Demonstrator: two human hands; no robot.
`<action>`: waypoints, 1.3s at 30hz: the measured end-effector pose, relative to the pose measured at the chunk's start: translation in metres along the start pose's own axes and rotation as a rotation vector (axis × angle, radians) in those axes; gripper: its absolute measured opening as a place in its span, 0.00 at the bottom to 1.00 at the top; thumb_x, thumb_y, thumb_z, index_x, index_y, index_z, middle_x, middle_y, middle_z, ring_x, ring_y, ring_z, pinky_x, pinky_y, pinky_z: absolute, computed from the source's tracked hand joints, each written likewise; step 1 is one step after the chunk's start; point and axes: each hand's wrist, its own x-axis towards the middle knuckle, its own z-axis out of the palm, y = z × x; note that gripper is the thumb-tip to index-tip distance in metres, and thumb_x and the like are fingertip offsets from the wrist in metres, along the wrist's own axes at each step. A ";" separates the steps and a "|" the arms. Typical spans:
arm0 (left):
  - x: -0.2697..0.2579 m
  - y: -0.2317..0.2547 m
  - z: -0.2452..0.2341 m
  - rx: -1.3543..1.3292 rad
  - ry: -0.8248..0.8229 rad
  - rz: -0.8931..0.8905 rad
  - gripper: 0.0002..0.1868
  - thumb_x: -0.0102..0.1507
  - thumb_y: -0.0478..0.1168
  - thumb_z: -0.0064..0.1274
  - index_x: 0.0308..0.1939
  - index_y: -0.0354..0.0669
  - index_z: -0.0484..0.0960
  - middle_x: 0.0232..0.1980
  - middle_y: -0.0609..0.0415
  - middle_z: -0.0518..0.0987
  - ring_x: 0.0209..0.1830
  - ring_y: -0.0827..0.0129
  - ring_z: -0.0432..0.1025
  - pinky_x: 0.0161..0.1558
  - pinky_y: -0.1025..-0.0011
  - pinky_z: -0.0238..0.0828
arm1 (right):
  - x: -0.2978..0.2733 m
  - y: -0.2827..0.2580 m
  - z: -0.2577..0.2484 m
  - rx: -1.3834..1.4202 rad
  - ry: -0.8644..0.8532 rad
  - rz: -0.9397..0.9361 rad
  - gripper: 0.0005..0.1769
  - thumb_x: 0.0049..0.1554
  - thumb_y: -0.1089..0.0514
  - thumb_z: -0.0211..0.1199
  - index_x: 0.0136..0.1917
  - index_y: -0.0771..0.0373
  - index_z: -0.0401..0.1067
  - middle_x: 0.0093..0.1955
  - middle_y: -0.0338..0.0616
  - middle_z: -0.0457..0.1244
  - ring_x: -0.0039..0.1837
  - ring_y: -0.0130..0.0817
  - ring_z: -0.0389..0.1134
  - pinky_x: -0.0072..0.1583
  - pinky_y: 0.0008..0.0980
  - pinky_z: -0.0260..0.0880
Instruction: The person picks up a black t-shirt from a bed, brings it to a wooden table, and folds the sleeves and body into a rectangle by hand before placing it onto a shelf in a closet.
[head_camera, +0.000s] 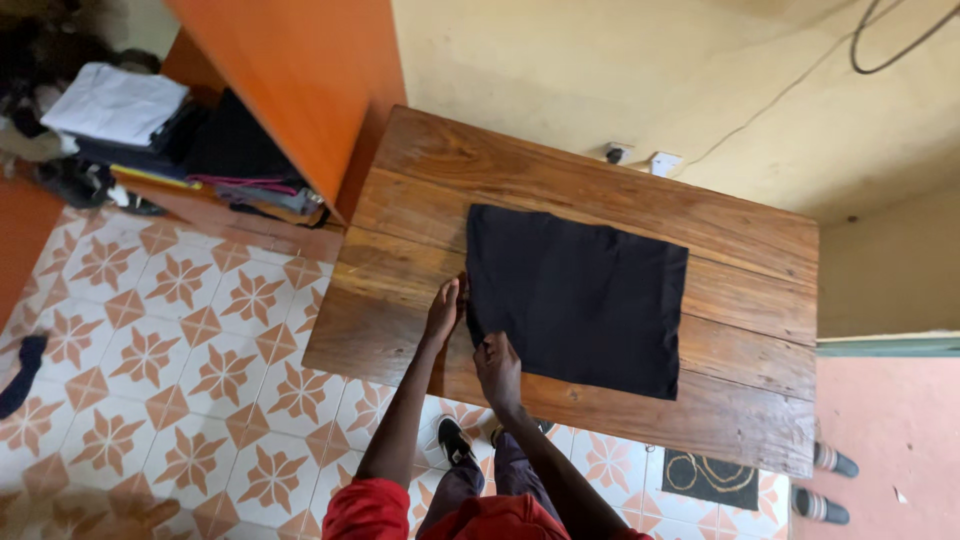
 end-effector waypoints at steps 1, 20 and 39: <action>0.008 0.008 0.005 -0.048 -0.017 -0.061 0.42 0.67 0.73 0.38 0.76 0.50 0.61 0.77 0.45 0.65 0.78 0.53 0.60 0.72 0.56 0.59 | 0.003 -0.005 -0.003 0.035 0.013 0.033 0.07 0.57 0.67 0.63 0.49 0.67 0.68 0.40 0.53 0.65 0.37 0.47 0.69 0.39 0.41 0.72; 0.057 0.073 0.102 0.177 -0.098 0.204 0.48 0.60 0.18 0.38 0.82 0.55 0.54 0.87 0.52 0.52 0.77 0.55 0.63 0.55 0.51 0.63 | -0.002 0.014 -0.080 0.117 -0.040 0.155 0.09 0.55 0.65 0.70 0.51 0.64 0.81 0.42 0.48 0.70 0.42 0.34 0.74 0.43 0.30 0.76; 0.047 0.024 0.232 0.971 -0.067 0.620 0.43 0.61 0.42 0.58 0.77 0.34 0.58 0.84 0.35 0.40 0.81 0.28 0.29 0.73 0.27 0.31 | -0.027 0.104 -0.112 0.128 -0.054 0.370 0.11 0.56 0.64 0.65 0.53 0.64 0.80 0.46 0.48 0.70 0.45 0.34 0.75 0.46 0.32 0.76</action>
